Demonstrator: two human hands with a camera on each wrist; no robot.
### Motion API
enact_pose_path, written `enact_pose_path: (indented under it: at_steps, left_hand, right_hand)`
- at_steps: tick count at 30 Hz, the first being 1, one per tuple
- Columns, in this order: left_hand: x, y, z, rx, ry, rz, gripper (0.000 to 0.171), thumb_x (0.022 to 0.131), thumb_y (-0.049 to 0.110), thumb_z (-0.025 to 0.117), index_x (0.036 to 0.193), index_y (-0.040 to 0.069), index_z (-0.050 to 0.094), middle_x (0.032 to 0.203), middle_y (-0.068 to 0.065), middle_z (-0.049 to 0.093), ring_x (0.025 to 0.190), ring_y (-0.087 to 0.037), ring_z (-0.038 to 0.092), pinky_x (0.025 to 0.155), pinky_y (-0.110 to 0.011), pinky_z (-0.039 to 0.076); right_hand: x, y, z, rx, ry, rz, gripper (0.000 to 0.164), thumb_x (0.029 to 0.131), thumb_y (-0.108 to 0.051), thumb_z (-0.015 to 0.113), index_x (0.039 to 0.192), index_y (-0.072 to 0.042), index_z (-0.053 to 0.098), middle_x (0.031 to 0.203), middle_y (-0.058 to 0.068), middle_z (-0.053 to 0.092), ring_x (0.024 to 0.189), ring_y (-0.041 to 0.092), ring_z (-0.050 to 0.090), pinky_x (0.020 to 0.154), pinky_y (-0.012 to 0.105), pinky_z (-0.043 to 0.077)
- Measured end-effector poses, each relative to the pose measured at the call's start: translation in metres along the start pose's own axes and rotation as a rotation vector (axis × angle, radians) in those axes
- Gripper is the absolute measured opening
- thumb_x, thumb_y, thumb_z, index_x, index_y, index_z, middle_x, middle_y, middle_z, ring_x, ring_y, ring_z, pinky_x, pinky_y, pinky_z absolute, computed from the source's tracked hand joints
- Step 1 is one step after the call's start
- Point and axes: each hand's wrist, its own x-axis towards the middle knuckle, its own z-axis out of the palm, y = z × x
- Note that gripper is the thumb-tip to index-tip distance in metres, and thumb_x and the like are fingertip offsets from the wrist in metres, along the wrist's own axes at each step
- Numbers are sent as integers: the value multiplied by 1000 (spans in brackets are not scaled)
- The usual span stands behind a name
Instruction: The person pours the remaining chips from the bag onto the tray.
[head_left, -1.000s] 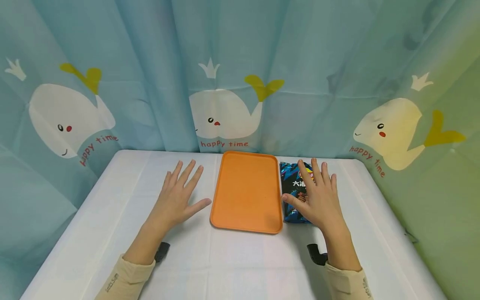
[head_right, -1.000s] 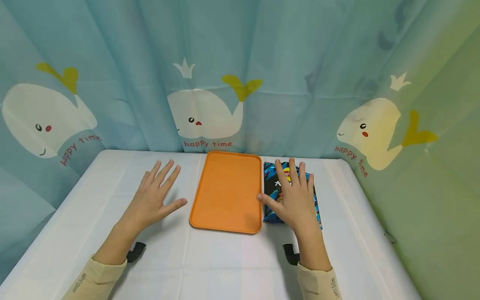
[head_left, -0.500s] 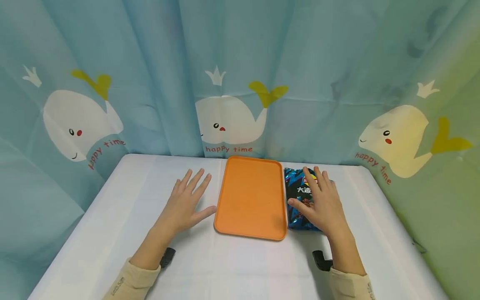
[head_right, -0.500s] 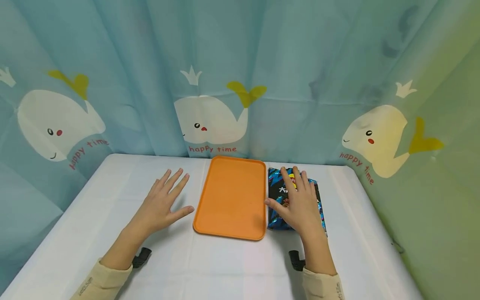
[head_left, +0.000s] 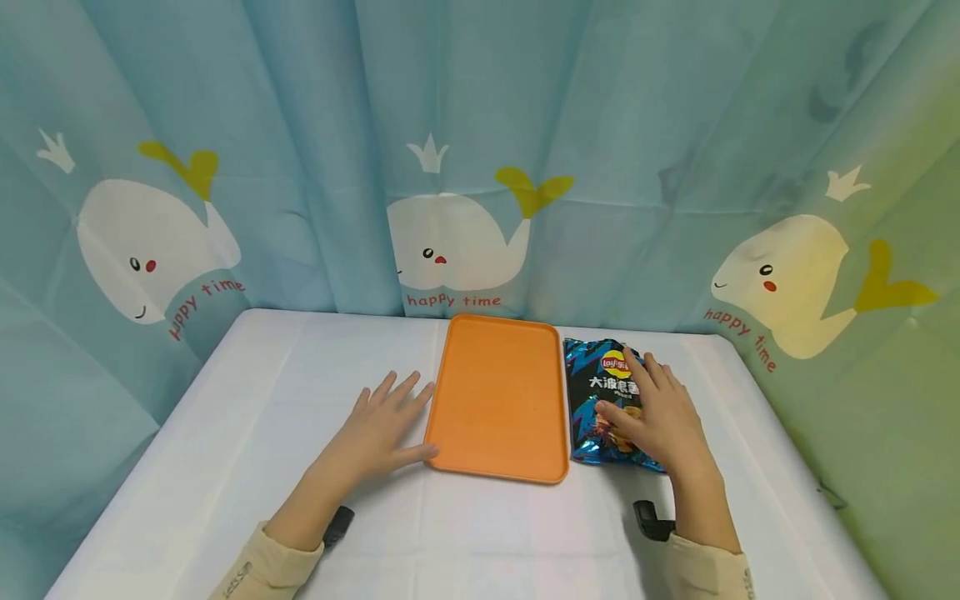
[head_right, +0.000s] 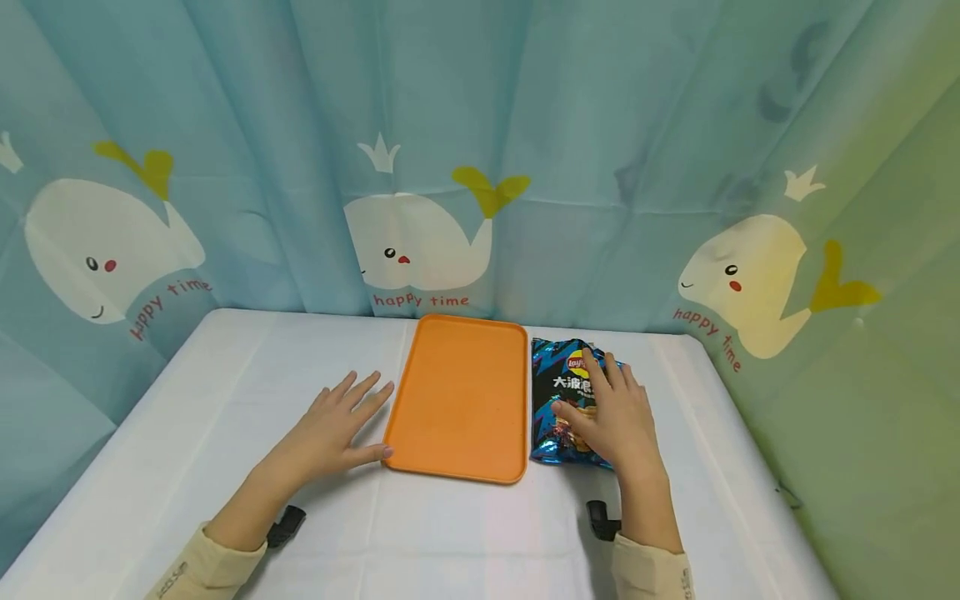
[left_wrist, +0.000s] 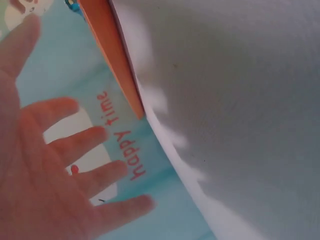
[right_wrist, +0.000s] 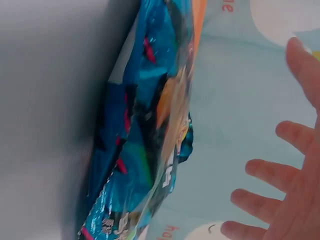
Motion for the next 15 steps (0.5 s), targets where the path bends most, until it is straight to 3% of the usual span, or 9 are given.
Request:
enact_pose_path:
  at_steps: [8, 15]
  left_hand:
    - [-9, -3, -5, -144, -239, -150, 79, 90, 55, 66, 155, 19, 39, 158, -19, 35, 145, -52, 23, 104, -81, 19]
    - [-7, 1, -2, -159, -292, -179, 79, 89, 59, 64, 155, 26, 37, 160, -21, 30, 146, -54, 20, 99, -85, 18]
  right_hand:
    - [-3, 14, -5, -3, 40, 29, 88, 92, -57, 63, 158, -11, 28, 156, 33, 29, 137, 59, 31, 102, 77, 28]
    - [-2, 20, -6, -30, -72, 95, 90, 92, -57, 63, 159, -10, 25, 155, 35, 27, 136, 61, 29, 101, 77, 29]
